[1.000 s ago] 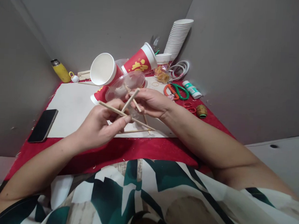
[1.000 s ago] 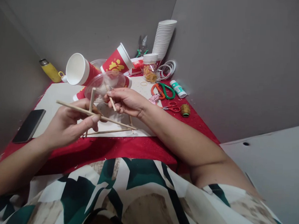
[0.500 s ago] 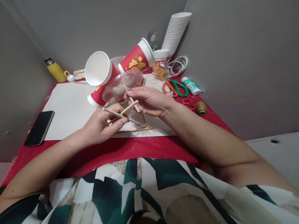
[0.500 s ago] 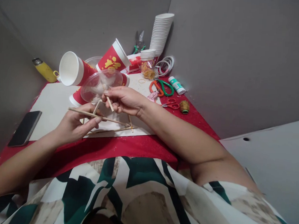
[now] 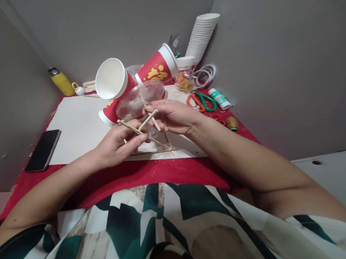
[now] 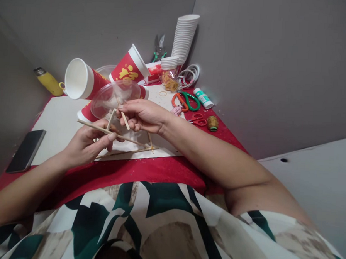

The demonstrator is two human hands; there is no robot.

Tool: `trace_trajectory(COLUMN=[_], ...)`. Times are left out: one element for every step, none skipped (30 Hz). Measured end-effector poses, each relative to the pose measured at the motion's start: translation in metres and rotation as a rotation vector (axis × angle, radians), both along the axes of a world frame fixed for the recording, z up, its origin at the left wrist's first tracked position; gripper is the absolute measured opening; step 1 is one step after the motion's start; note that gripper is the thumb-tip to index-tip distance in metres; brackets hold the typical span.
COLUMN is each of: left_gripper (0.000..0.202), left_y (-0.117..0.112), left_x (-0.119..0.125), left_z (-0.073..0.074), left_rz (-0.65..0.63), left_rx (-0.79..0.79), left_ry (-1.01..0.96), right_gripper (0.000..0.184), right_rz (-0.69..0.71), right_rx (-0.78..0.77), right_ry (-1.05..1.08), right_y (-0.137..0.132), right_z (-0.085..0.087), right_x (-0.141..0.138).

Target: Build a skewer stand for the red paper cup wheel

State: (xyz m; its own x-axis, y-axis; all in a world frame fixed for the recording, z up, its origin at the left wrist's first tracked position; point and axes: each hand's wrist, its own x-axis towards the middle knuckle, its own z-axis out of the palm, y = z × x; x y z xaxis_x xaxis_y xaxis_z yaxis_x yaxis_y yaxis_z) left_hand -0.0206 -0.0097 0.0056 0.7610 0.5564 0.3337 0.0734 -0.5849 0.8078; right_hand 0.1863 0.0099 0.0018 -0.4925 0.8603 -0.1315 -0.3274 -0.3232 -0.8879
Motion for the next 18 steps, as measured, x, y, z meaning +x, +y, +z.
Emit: trace_trajectory(left_gripper=[0.013, 0.014, 0.014, 0.014, 0.015, 0.016, 0.017, 0.019, 0.02, 0.021, 0.022, 0.021, 0.021, 0.02, 0.02, 0.02, 0.021, 0.023], left_y=[0.001, 0.002, 0.004, 0.005, 0.006, 0.008, 0.009, 0.009, 0.009, 0.009, 0.008, 0.007, 0.005, 0.004, 0.003, 0.003, 0.003, 0.003], left_x=[0.0, -0.001, -0.001, -0.001, -0.001, -0.001, -0.001, -0.001, -0.001, -0.001, -0.001, -0.002, -0.003, -0.003, -0.004, -0.004, -0.004, -0.004], left_z=[-0.001, -0.001, -0.001, -0.001, -0.002, -0.002, -0.003, -0.004, -0.005, -0.007, -0.008, -0.009, -0.009, -0.01, -0.01, -0.011, -0.012, -0.013], left_rz=[0.001, 0.001, 0.002, 0.002, 0.003, 0.005, 0.007, 0.011, 0.012, 0.013, 0.017, 0.022, 0.026, 0.028, 0.029, 0.025, 0.02, 0.018], left_rx=[0.007, 0.013, 0.016, 0.018, 0.019, 0.021, 0.021, 0.019, 0.01, -0.004, -0.02, -0.034, -0.044, -0.052, -0.059, -0.068, -0.08, -0.091], left_ry=[0.0, 0.001, 0.0, -0.003, -0.009, -0.014, -0.015, -0.019, -0.023, -0.027, -0.031, -0.036, -0.04, -0.039, -0.034, -0.028, -0.023, -0.022], right_gripper=[0.015, 0.017, 0.017, 0.017, 0.016, 0.016, 0.016, 0.016, 0.016, 0.016, 0.015, 0.014, 0.014, 0.014, 0.014, 0.014, 0.014, 0.015], right_rz=[0.0, 0.0, -0.002, -0.003, -0.001, 0.004, 0.009, 0.016, 0.021, 0.025, 0.027, 0.031, 0.036, 0.037, 0.033, 0.026, 0.014, -0.001], right_rx=[-0.004, -0.008, -0.01, -0.01, -0.007, -0.001, 0.006, 0.012, 0.015, 0.017, 0.016, 0.014, 0.01, 0.006, -0.001, -0.013, -0.03, -0.052], right_ry=[-0.004, -0.007, -0.006, -0.003, 0.0, 0.002, 0.004, 0.005, 0.008, 0.01, 0.012, 0.014, 0.014, 0.017, 0.023, 0.031, 0.043, 0.054], right_y=[0.0, 0.0, 0.0, 0.0, 0.0, 0.001, 0.001, 0.001, 0.001, 0.001, 0.002, 0.002, 0.002, 0.002, 0.002, 0.002, 0.002, 0.002], right_z=[0.001, 0.001, 0.001, 0.001, 0.0, -0.001, -0.001, -0.002, -0.003, -0.004, -0.004, -0.005, -0.005, -0.005, -0.005, -0.004, -0.003, -0.001], right_x=[0.0, -0.001, -0.002, -0.002, -0.002, -0.003, -0.003, -0.003, -0.002, -0.002, -0.002, -0.001, -0.001, -0.001, -0.002, -0.002, -0.003, -0.003])
